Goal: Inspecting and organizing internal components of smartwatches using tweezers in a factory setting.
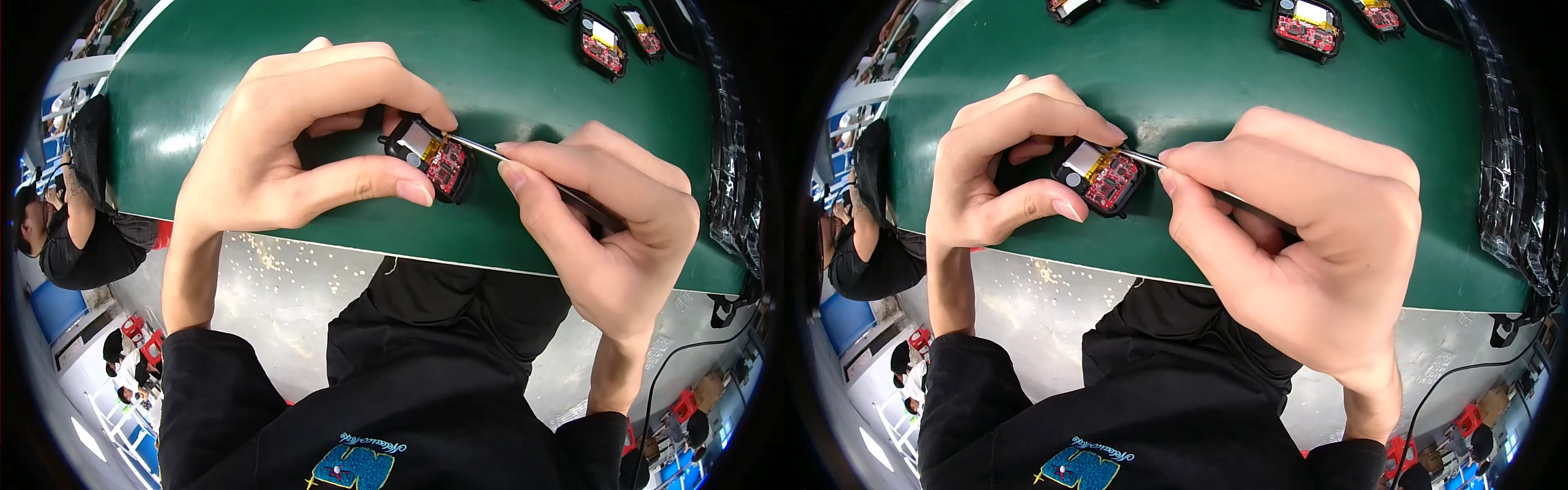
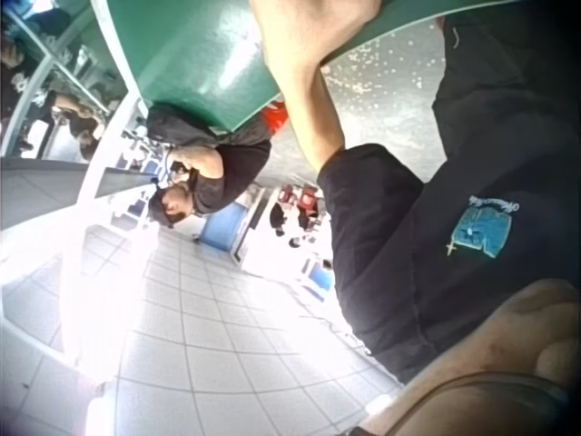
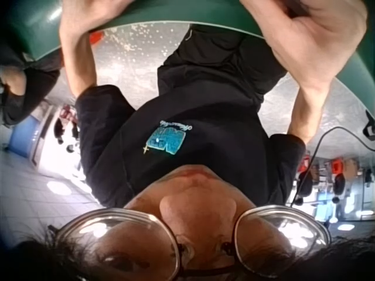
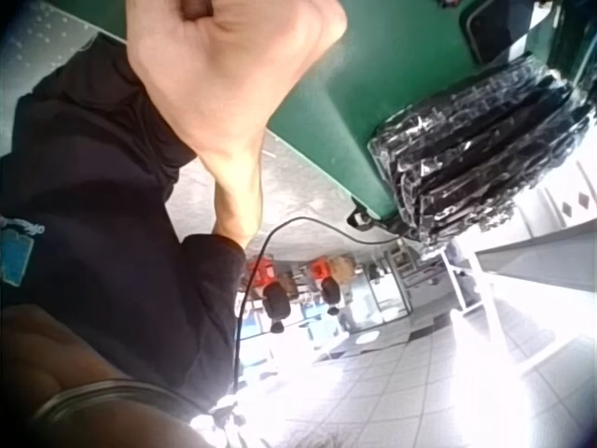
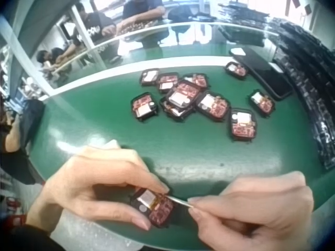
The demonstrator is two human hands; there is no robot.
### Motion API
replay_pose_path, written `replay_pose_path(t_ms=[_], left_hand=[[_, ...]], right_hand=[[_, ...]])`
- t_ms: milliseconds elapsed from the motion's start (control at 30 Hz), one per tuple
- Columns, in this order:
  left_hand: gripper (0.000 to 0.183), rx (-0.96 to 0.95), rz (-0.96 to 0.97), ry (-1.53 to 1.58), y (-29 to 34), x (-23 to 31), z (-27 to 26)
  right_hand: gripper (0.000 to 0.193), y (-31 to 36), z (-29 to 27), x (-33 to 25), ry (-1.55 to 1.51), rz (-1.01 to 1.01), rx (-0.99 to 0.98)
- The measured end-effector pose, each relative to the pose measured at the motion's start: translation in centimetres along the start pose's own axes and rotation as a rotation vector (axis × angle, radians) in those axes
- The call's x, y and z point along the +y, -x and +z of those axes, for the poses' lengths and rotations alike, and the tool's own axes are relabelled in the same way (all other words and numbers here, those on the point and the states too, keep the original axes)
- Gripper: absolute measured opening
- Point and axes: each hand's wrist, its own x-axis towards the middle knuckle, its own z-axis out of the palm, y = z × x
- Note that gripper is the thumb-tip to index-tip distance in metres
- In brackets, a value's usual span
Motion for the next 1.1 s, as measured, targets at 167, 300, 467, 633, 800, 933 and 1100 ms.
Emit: replay_pose_path(t_ms=[167,300,467,633,800,933,1100], left_hand=[[0.061,0.001,0.036,-0.042,0.1,0.0,0.1],[0.06,0.016,0.052,-0.046,-0.3,0.1,0.1],[0.058,0.001,0.014,-0.021,0.3,-0.2,0.0],[0.072,0.031,-0.035,0.043,0.5,0.0,0.2],[0.072,0.011,-0.077,0.105,0.8,0.7,-0.5],[0.069,0.014,-0.091,0.141,1.0,1.1,-0.5],[0.069,-0.071,-0.11,0.173,0.2,1.6,-1.2]], right_hand=[[0.02,0.1,0.0,0.0,0.018,-0.023,0.02],[0.021,0.3,0.1,0.2,0.026,-0.065,0.039],[0.02,0.4,0.3,-0.2,0.04,-0.051,0.019],[0.017,0.3,-0.1,-1.2,0.042,0.042,0.078],[0.032,0.2,1.2,-1.6,0.104,-0.008,0.01],[0.053,0.3,2.2,-1.7,0.33,-0.092,-0.038],[0.043,0.3,2.3,-1.8,0.318,-0.121,0.025]])
